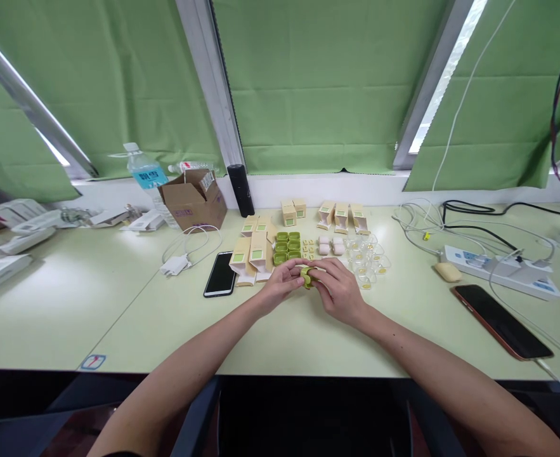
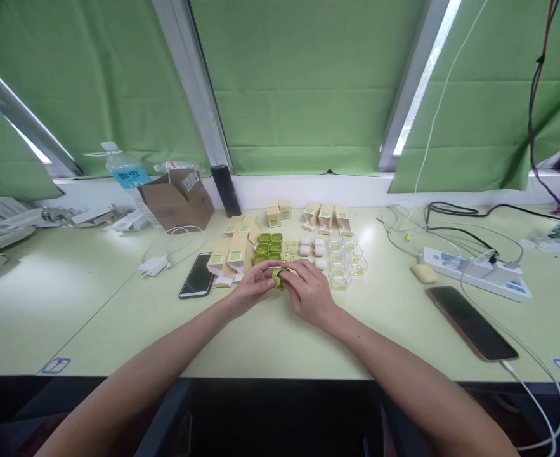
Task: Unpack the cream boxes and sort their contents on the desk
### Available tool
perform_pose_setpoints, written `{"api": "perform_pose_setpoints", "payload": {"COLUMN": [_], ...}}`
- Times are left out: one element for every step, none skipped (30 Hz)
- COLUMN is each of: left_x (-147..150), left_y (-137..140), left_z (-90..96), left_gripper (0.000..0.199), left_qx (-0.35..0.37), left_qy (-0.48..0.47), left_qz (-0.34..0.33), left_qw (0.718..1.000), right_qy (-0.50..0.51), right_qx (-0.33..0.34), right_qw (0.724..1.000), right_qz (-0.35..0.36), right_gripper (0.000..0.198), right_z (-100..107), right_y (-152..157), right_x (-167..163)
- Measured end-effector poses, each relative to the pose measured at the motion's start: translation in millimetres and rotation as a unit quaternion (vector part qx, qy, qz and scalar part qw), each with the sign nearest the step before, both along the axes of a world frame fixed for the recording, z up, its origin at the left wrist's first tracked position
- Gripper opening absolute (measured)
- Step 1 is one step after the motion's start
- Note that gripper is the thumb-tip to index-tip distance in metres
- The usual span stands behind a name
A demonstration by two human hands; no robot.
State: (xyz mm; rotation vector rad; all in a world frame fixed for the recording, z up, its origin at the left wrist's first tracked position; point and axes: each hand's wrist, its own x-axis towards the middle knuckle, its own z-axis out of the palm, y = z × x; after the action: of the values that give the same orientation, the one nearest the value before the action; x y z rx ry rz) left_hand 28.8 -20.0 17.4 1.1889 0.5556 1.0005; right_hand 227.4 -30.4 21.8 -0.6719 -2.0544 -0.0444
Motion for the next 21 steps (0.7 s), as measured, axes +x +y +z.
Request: {"api": "perform_pose_setpoints", "payload": {"left_x": [0.0, 0.0, -0.1, -0.2, -0.4, -0.5, -0.5, -0.5, -0.4, -0.2, 0.0, 0.2, 0.5, 0.6, 0.7, 0.5, 0.0, -0.9, -2.1, -3.9, -5.9], "left_y": [0.4, 0.8, 1.4, 2.0, 2.5, 2.8, 3.0, 2.9, 2.5, 1.9, 1.1, 0.2, -0.7, -1.3, -1.7, -1.7, -1.1, 0.0, 1.6, 3.7, 6.2], "left_z": [-1.5, -3.2, -5.0, -6.6, -7.7, -8.2, -8.0, -7.0, -5.3, -3.1, -0.6, 1.8, 4.1, 6.0, 7.4, 8.2, 8.5, 8.3, 7.8, 7.2, 6.6], "left_gripper": [0.051, 0.051, 0.052, 0.052, 0.052, 0.052, 0.053, 0.053, 0.053, 0.053, 0.053, 0.052, 0.051, 0.050, 0.050, 0.049, 0.049, 0.049, 0.048, 0.047, 0.045], "left_qx": [0.003, 0.007, 0.012, 0.017, 0.022, 0.028, 0.034, 0.040, 0.045, 0.050, 0.052, 0.055, 0.058, 0.062, 0.068, 0.074, 0.080, 0.088, 0.097, 0.107, 0.120], "left_qy": [0.003, 0.009, 0.017, 0.026, 0.032, 0.037, 0.042, 0.047, 0.052, 0.059, 0.066, 0.074, 0.079, 0.083, 0.086, 0.086, 0.086, 0.085, 0.083, 0.082, 0.082], "left_qz": [-0.003, -0.002, 0.002, 0.004, 0.005, 0.003, 0.000, -0.004, -0.007, -0.007, -0.007, -0.007, -0.004, -0.001, 0.002, 0.009, 0.019, 0.033, 0.054, 0.082, 0.116], "left_qw": [1.000, 1.000, 1.000, 1.000, 0.999, 0.999, 0.999, 0.998, 0.998, 0.997, 0.996, 0.996, 0.995, 0.995, 0.994, 0.994, 0.993, 0.992, 0.990, 0.987, 0.982], "right_qy": [-0.001, -0.001, -0.002, -0.003, -0.002, 0.000, 0.002, 0.003, 0.004, 0.003, 0.002, 0.001, 0.000, -0.002, -0.001, 0.000, 0.004, 0.010, 0.020, 0.031, 0.042], "right_qx": [0.001, 0.002, 0.003, 0.005, 0.007, 0.009, 0.011, 0.010, 0.008, 0.006, 0.005, 0.006, 0.011, 0.017, 0.026, 0.036, 0.046, 0.053, 0.059, 0.061, 0.062], "right_qw": [1.000, 1.000, 1.000, 1.000, 1.000, 1.000, 1.000, 1.000, 1.000, 1.000, 1.000, 1.000, 1.000, 1.000, 1.000, 0.999, 0.999, 0.998, 0.998, 0.997, 0.997], "right_qz": [-0.002, -0.004, -0.004, -0.003, -0.002, -0.001, 0.001, 0.001, 0.001, 0.000, -0.002, -0.004, -0.006, -0.007, -0.008, -0.009, -0.010, -0.012, -0.016, -0.024, -0.034], "right_gripper": [0.023, 0.023, 0.023, 0.023, 0.023, 0.022, 0.022, 0.022, 0.022, 0.022, 0.022, 0.022, 0.022, 0.021, 0.021, 0.020, 0.019, 0.018, 0.018, 0.017, 0.017], "right_z": [-0.8, -1.8, -2.9, -4.0, -5.0, -5.9, -6.7, -7.3, -7.6, -7.8, -7.7, -7.4, -6.8, -5.9, -4.8, -3.6, -2.3, -1.0, 0.2, 1.2, 1.9], "right_y": [0.4, 0.8, 1.2, 1.7, 2.0, 2.3, 2.5, 2.7, 2.8, 2.8, 2.8, 2.8, 2.8, 2.7, 2.6, 2.6, 2.6, 2.9, 3.6, 4.7, 6.5], "right_x": [-0.3, -0.6, -0.9, -1.1, -1.4, -1.6, -1.9, -2.2, -2.5, -2.8, -3.0, -3.3, -3.4, -3.5, -3.4, -3.1, -2.4, -1.4, 0.0, 1.8, 3.9]}}
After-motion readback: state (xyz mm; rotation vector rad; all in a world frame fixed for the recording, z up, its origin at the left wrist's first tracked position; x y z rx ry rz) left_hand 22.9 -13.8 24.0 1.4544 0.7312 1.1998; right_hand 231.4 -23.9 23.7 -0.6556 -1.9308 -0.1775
